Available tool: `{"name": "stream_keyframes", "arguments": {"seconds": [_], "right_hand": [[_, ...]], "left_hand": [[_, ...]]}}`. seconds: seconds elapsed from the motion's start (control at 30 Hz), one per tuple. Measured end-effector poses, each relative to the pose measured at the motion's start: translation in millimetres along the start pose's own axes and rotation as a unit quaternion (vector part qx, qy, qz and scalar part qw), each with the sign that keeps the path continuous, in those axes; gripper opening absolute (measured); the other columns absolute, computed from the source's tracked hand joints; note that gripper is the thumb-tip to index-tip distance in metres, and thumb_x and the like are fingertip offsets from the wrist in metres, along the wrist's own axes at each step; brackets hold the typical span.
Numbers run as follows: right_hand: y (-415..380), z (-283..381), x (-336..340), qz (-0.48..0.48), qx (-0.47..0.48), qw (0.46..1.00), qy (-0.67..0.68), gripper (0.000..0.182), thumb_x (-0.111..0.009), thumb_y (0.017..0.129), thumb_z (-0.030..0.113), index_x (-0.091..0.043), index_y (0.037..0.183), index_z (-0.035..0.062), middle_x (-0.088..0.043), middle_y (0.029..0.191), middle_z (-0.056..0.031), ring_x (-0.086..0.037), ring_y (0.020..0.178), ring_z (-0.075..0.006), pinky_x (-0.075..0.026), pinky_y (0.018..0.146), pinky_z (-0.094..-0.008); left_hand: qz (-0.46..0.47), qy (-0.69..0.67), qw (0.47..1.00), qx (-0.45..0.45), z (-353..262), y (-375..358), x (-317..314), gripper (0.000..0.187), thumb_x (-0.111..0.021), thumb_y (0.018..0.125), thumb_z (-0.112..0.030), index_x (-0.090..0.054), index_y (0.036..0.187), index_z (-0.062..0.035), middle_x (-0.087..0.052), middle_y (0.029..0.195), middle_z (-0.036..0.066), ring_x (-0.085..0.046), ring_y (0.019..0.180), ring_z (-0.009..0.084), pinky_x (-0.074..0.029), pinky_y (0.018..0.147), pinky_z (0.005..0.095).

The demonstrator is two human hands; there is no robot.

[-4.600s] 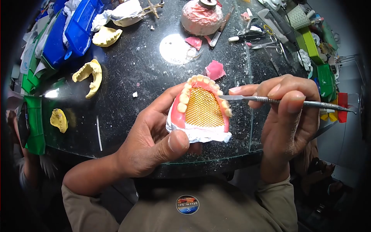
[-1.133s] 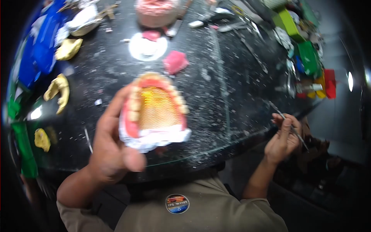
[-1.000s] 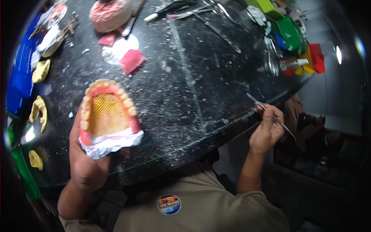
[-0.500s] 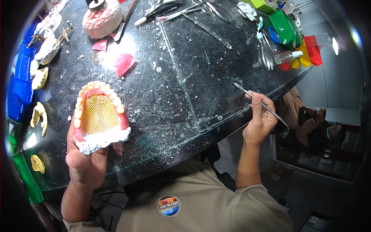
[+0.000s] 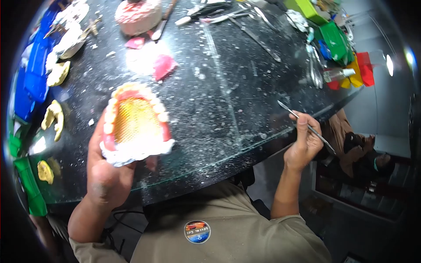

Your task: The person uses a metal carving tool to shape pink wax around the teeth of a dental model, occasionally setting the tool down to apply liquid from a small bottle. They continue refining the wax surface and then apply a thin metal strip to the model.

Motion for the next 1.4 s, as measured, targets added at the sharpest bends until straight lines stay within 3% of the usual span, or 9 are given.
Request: {"name": "stream_keyframes", "arguments": {"seconds": [0.1, 0.13, 0.2, 0.33, 0.37, 0.47, 0.7, 0.9, 1.4], "right_hand": [[0.3, 7.6, -2.4, -0.010, -0.006, 1.000, 0.011, 0.012, -0.055, 0.087, 0.007, -0.057, 0.090, -0.0048, -0.063, 0.086, -0.0163, -0.061, 0.077, -0.0176, -0.048, 0.073, -0.0269], [2.7, 12.3, -8.0, 0.009, 0.023, 0.999, 0.033, 0.015, -0.051, 0.089, 0.010, -0.056, 0.092, -0.0047, -0.063, 0.084, -0.0164, -0.061, 0.076, -0.0195, -0.047, 0.072, -0.0277], [6.6, 32.8, -29.1, 0.039, 0.042, 0.994, 0.096, 0.018, -0.050, 0.091, 0.014, -0.053, 0.093, -0.0038, -0.062, 0.081, -0.0167, -0.061, 0.075, -0.0216, -0.049, 0.071, -0.0295], [26.8, 78.5, -83.5, 0.254, 0.106, 0.936, 0.219, 0.022, -0.051, 0.091, 0.021, -0.050, 0.090, -0.0015, -0.062, 0.079, -0.0192, -0.063, 0.070, -0.0229, -0.052, 0.063, -0.0321], [27.0, 93.1, -98.1, 0.310, 0.102, 0.923, 0.204, 0.027, -0.046, 0.092, 0.027, -0.049, 0.091, -0.0001, -0.059, 0.079, -0.0156, -0.061, 0.068, -0.0234, -0.053, 0.065, -0.0371], [28.3, 110.3, -130.7, 0.371, 0.135, 0.902, 0.176, 0.026, -0.049, 0.091, 0.025, -0.050, 0.087, -0.0006, -0.059, 0.073, -0.0133, -0.063, 0.069, -0.0234, -0.053, 0.063, -0.0340], [13.8, 98.7, -151.2, 0.369, 0.068, 0.907, 0.192, 0.024, -0.051, 0.091, 0.023, -0.048, 0.087, -0.0005, -0.058, 0.071, -0.0107, -0.063, 0.069, -0.0218, -0.053, 0.063, -0.0340], [13.8, 91.6, -150.2, 0.398, 0.105, 0.896, 0.167, 0.023, -0.050, 0.091, 0.021, -0.048, 0.088, -0.0013, -0.056, 0.072, -0.0106, -0.060, 0.068, -0.0179, -0.054, 0.070, -0.0413], [11.5, 90.5, -151.5, 0.392, 0.095, 0.899, 0.169, 0.020, -0.049, 0.091, 0.018, -0.048, 0.089, -0.0019, -0.056, 0.072, -0.0106, -0.060, 0.068, -0.0177, -0.055, 0.071, -0.0428]], "left_hand": [[0.078, -0.057, 0.995, 0.006, 3.9, 3.9, 10.5, 0.092, -0.077, 0.064, -0.039, -0.029, 0.133, -0.0017, -0.056, 0.106, 0.010, -0.060, 0.080, 0.0174, -0.049, 0.060, 0.0287], [0.086, -0.068, 0.994, 0.001, 5.0, 3.1, 11.1, 0.096, -0.079, 0.062, -0.043, -0.028, 0.133, -0.0023, -0.055, 0.106, 0.010, -0.059, 0.080, 0.0163, -0.049, 0.061, 0.0280], [0.037, 0.067, 0.997, 0.013, -5.6, 2.3, -2.0, 0.116, -0.063, 0.052, -0.076, -0.028, 0.132, 0.0005, -0.055, 0.105, 0.007, -0.058, 0.081, 0.0127, -0.048, 0.059, 0.0229], [0.036, 0.044, 0.998, 0.013, -4.3, 0.3, -1.8, 0.115, -0.065, 0.053, -0.074, -0.028, 0.133, -0.0005, -0.054, 0.110, 0.007, -0.058, 0.092, 0.0139, -0.049, 0.062, 0.0229], [0.048, 0.036, 0.998, 0.030, -7.2, 1.1, 0.3, 0.114, -0.066, 0.054, -0.073, -0.028, 0.133, 0.0004, -0.054, 0.112, 0.008, -0.057, 0.097, 0.0148, -0.049, 0.067, 0.0229], [0.048, 0.034, 0.998, 0.017, -4.5, 4.1, 3.4, 0.115, -0.067, 0.053, -0.072, -0.028, 0.132, 0.0008, -0.053, 0.113, 0.009, -0.057, 0.098, 0.0150, -0.049, 0.072, 0.0235], [0.070, -0.026, 0.996, 0.044, -12.1, 4.3, 6.1, 0.111, -0.069, 0.056, -0.067, -0.027, 0.133, 0.0014, -0.051, 0.118, 0.011, -0.056, 0.102, 0.0172, -0.049, 0.078, 0.0259], [0.051, -0.024, 0.997, 0.044, -8.1, 5.7, 3.2, 0.115, -0.068, 0.053, -0.071, -0.026, 0.133, 0.0014, -0.051, 0.119, 0.011, -0.056, 0.102, 0.0165, -0.050, 0.078, 0.0251], [0.055, -0.023, 0.997, 0.054, -10.8, 5.2, 3.9, 0.113, -0.070, 0.055, -0.068, -0.027, 0.133, 0.0001, -0.053, 0.116, 0.011, -0.058, 0.099, 0.0165, -0.051, 0.075, 0.0248]]}}
Point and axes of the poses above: each hand's wrist, its own y-axis towards the middle knuckle, its own x-axis out of the back of the hand, z = x × y, the point moved 1 cm from there along y, towards the middle knuckle
